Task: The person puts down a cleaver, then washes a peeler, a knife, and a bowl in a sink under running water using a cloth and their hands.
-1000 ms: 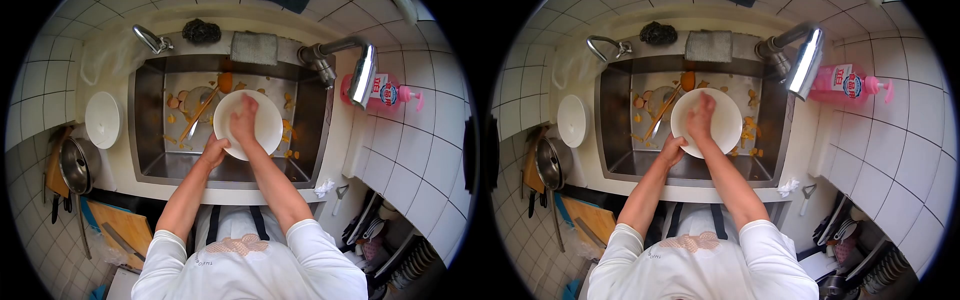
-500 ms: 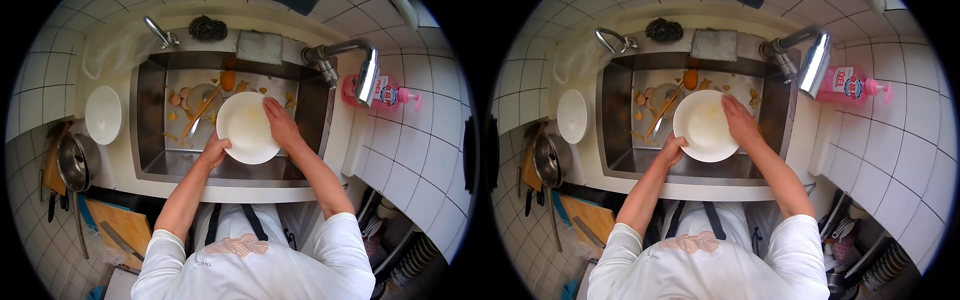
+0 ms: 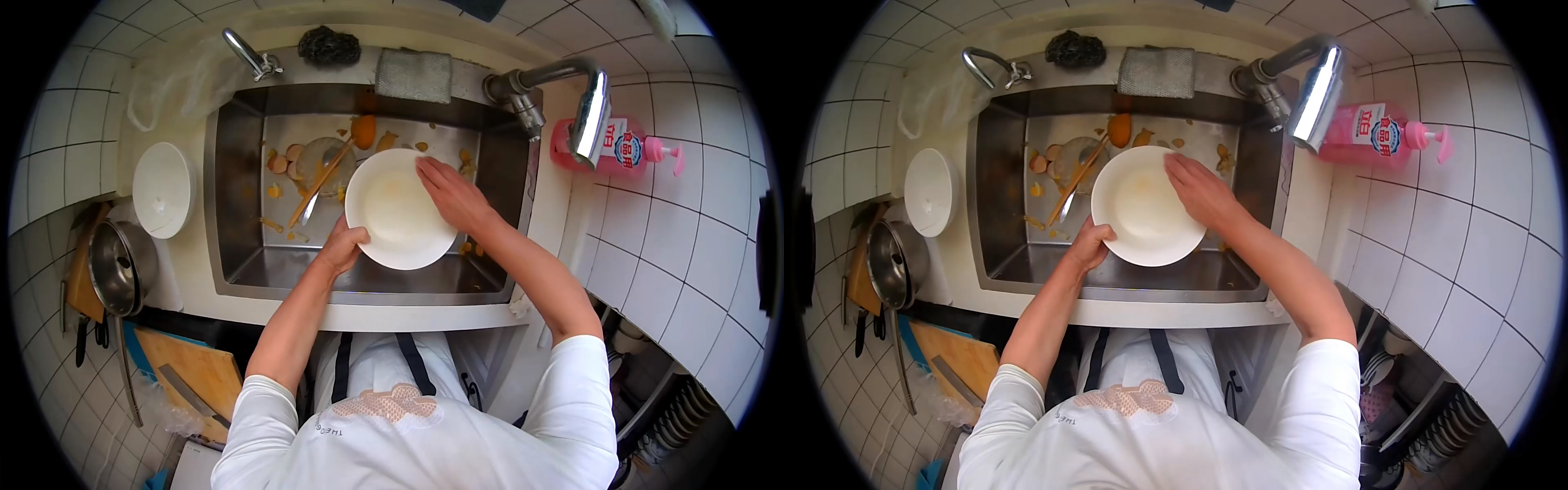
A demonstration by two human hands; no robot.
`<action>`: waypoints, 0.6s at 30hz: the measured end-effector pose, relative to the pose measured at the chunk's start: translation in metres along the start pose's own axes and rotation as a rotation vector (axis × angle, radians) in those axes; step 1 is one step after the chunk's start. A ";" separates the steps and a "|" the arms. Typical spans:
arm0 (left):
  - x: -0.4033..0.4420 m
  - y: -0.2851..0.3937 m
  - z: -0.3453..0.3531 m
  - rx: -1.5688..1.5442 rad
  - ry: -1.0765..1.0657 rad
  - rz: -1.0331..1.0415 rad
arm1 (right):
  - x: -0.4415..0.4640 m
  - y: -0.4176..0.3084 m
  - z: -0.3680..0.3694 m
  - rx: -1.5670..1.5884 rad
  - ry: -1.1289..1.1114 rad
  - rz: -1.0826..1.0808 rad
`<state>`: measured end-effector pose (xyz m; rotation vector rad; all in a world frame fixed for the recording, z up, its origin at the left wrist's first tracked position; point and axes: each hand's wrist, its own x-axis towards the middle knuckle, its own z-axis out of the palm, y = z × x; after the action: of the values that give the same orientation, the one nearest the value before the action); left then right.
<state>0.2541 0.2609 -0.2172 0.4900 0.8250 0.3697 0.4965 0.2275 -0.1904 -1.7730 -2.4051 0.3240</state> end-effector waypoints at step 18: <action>0.000 0.001 0.001 -0.001 0.032 0.016 | -0.019 -0.008 0.000 -0.001 0.036 -0.041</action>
<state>0.2548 0.2615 -0.2156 0.4909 0.8526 0.3935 0.4942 0.2072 -0.1881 -1.7121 -2.4139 0.2835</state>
